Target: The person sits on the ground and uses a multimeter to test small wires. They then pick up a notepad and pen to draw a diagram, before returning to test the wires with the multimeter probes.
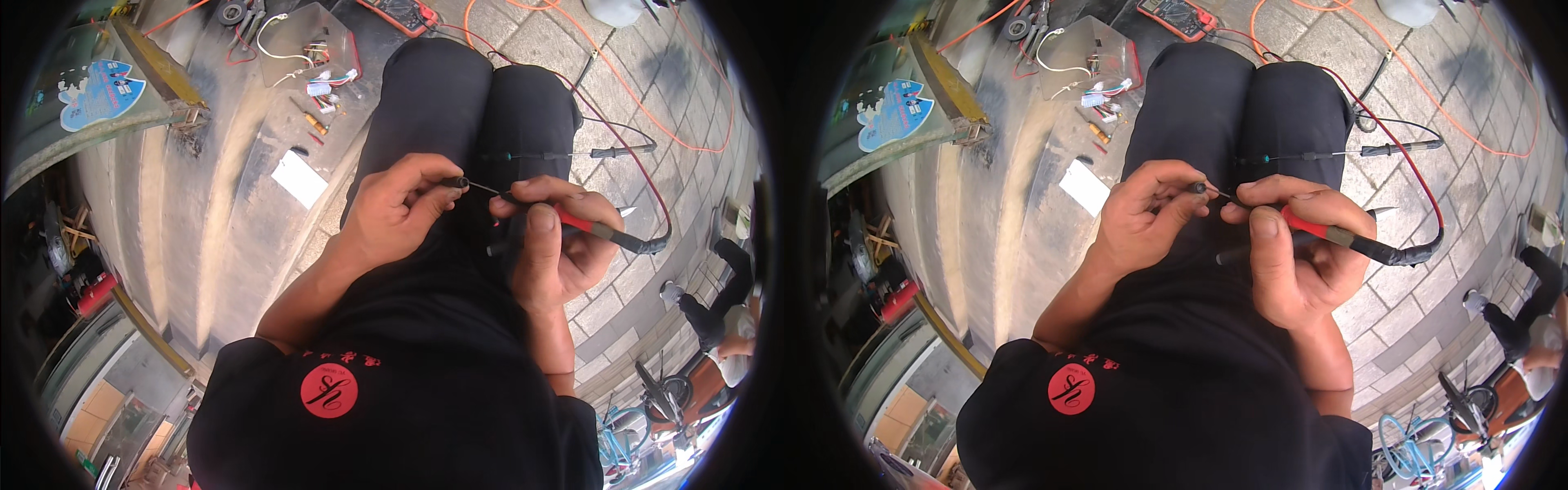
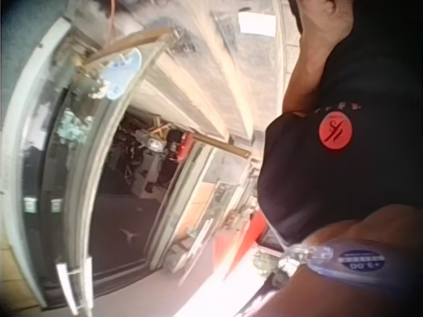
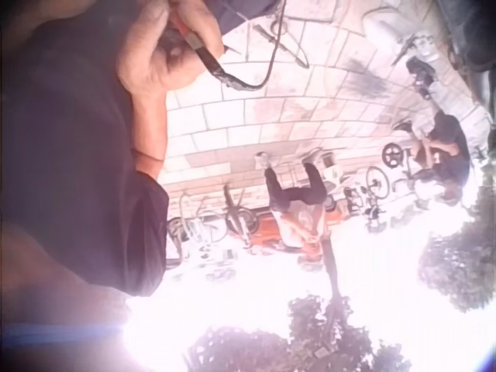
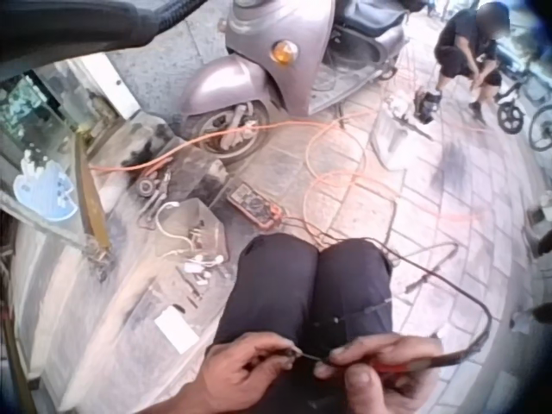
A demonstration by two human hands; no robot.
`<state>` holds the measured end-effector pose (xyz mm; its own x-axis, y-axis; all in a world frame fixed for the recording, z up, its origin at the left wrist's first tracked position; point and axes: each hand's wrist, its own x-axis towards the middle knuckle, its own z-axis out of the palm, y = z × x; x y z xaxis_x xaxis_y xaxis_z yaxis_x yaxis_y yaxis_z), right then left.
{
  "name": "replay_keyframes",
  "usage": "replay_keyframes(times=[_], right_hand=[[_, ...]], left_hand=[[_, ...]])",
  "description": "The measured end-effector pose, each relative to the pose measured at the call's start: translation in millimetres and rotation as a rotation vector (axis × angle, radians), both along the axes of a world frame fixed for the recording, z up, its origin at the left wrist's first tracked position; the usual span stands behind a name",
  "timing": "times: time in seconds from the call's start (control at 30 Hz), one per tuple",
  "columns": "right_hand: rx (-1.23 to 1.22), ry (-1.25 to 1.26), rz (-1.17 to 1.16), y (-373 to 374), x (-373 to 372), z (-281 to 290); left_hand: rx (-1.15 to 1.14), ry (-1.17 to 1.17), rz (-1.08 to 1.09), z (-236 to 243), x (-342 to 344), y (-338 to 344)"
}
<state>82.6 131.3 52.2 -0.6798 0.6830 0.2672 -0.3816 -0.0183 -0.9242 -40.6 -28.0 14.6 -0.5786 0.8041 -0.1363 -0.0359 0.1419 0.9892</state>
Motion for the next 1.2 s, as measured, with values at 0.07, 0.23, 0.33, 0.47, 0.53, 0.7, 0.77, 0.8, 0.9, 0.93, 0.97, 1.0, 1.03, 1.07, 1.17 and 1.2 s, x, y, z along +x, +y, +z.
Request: replay_keyframes(times=[0.07,0.23,0.33,0.47,0.53,0.7,0.77,0.8,0.9,0.93,0.97,1.0,1.03,1.07,1.17,1.2], right_hand=[[-0.040,-0.020,-0.015,0,4,3],[-0.127,-0.123,-0.035,4,11,10],[-0.123,-0.167,-0.019,6,14,11],[-0.126,-0.197,0.000,0,14,13],[-0.110,-0.205,0.017,0,15,12],[-0.126,-0.182,0.031,0,16,9],[-0.139,-0.190,0.035,-1,18,9],[-0.142,-0.197,0.034,-1,18,11],[-0.139,-0.216,0.018,0,22,8],[-0.133,-0.219,0.015,1,24,7],[-0.133,-0.222,0.014,3,26,6],[-0.132,-0.226,0.013,4,28,4],[-0.130,-0.233,0.012,5,30,4],[-0.129,-0.240,0.001,5,32,3],[-0.123,-0.251,-0.023,7,35,0],[-0.121,-0.249,-0.025,8,36,-1]], left_hand=[[0.007,-0.010,0.002,0,-1,0],[0.072,-0.030,0.021,0,0,-1],[0.084,-0.033,0.014,-1,0,-3],[0.108,-0.039,0.012,-4,-1,-6],[0.136,-0.048,0.040,-6,1,-5],[0.161,-0.071,0.094,-7,5,-3],[0.152,-0.066,0.094,-6,5,-5],[0.148,-0.062,0.093,-5,5,-5],[0.132,-0.044,0.017,-6,0,-6],[0.119,-0.042,0.027,-5,0,-6],[0.107,-0.040,0.036,-4,1,-6],[0.095,-0.038,0.046,-3,1,-6],[0.100,-0.029,0.046,-3,2,-5],[0.104,-0.020,0.046,-3,1,-5],[0.118,-0.002,0.043,-4,1,-5],[0.122,0.003,0.041,-4,1,-5]])
